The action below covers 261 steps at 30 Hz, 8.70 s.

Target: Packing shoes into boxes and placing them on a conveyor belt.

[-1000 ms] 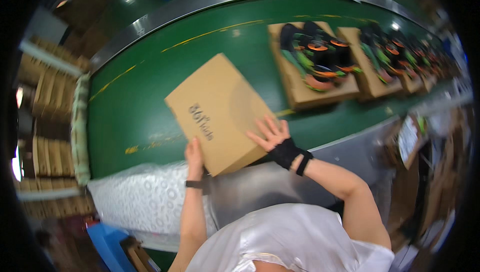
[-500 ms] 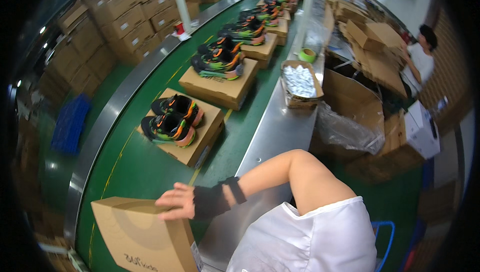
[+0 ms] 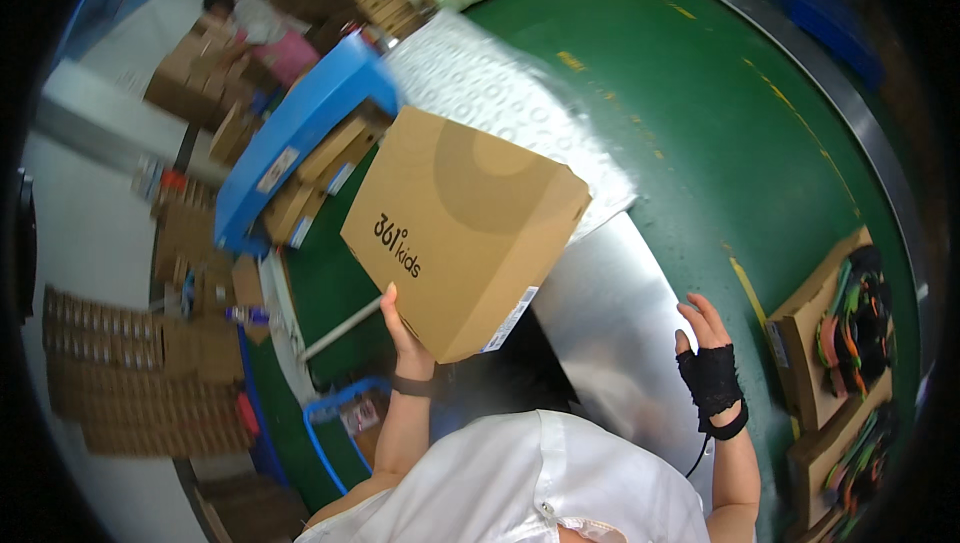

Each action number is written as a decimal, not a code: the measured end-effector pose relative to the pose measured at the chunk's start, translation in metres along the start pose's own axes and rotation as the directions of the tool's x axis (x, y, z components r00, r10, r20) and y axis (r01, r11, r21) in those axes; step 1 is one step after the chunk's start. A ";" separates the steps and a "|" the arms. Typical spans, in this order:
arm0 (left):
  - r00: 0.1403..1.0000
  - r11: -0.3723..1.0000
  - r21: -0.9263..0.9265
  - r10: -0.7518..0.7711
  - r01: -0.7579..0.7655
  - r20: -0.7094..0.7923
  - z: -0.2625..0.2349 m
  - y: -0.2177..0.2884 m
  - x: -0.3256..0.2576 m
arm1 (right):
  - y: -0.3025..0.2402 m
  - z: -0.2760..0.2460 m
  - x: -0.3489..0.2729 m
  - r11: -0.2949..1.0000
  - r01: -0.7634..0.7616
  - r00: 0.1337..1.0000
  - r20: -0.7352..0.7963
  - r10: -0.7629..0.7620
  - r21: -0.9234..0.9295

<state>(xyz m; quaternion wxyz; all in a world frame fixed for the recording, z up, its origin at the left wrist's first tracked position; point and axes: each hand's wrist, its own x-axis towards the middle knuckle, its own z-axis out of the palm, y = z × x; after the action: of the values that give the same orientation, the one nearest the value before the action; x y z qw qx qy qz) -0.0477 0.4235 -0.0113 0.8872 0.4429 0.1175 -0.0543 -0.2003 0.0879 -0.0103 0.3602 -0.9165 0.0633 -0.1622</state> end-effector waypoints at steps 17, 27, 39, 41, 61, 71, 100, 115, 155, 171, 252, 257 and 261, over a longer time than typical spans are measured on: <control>0.995 0.640 -0.765 -0.094 0.073 0.016 -0.086 0.154 -0.004 | -0.277 0.213 0.047 0.484 -0.669 0.541 0.816 -0.204 0.564; 0.980 0.654 -0.750 -0.071 -0.095 -0.186 -0.193 0.188 -0.067 | -0.363 0.255 0.006 0.731 -0.457 0.145 0.853 -0.501 0.507; 0.865 0.567 -0.814 -0.339 -0.127 -0.371 -0.200 0.121 -0.106 | -0.368 0.269 0.025 0.909 -0.124 -0.261 0.871 -0.417 0.398; 0.838 0.645 -0.758 -0.356 -0.099 -0.413 -0.191 0.114 -0.109 | -0.360 0.269 0.035 0.874 -0.080 -0.246 0.840 -0.484 0.480; 0.740 0.709 -0.619 -0.207 -0.338 -0.640 -0.162 0.084 -0.162 | -0.340 0.305 0.018 0.801 -0.037 -0.702 0.555 -0.446 0.597; 0.833 0.753 -0.589 -0.103 -0.292 -0.544 -0.171 0.061 -0.271 | -0.360 0.290 -0.079 0.713 0.068 -0.826 0.440 -0.353 0.698; 0.470 0.910 0.154 0.337 -0.385 -0.816 -0.412 0.166 -0.560 | -0.660 0.450 -0.496 0.169 -0.520 -0.816 0.429 -0.388 -0.837; 0.725 0.794 0.556 0.230 0.246 -0.650 -0.541 0.281 -0.562 | -0.735 0.494 -0.472 0.966 -0.243 -0.553 0.805 -0.215 0.091; 0.843 0.829 0.235 -0.535 0.508 0.064 -0.876 0.633 -0.215 | -0.955 0.869 -0.292 0.836 -0.410 0.282 0.922 -0.264 0.365; 0.677 0.694 0.345 -0.711 0.632 0.191 -0.918 0.708 -0.041 | -0.982 0.943 -0.175 0.863 -0.340 0.525 0.837 -0.155 0.373; 0.587 0.578 0.174 -0.676 0.797 -0.446 -1.099 0.565 0.362 | -0.806 1.135 -0.145 -0.296 -0.874 0.101 0.741 0.664 0.385; 0.694 0.570 0.502 -0.714 0.650 -0.088 -1.076 0.573 0.347 | -0.782 1.132 -0.153 -0.334 -0.794 0.258 0.779 0.571 0.508; 0.600 0.639 0.101 -0.642 0.763 -0.477 -1.090 0.577 0.354 | -0.821 1.152 -0.124 -0.121 -0.884 0.275 0.712 0.646 0.451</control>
<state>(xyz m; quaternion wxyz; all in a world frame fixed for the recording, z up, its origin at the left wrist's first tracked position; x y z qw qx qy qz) 0.2357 1.6438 -0.2879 0.6711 0.4869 0.4523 -0.3286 0.0782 1.4549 -0.2754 0.7625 -0.4127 0.4586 0.1949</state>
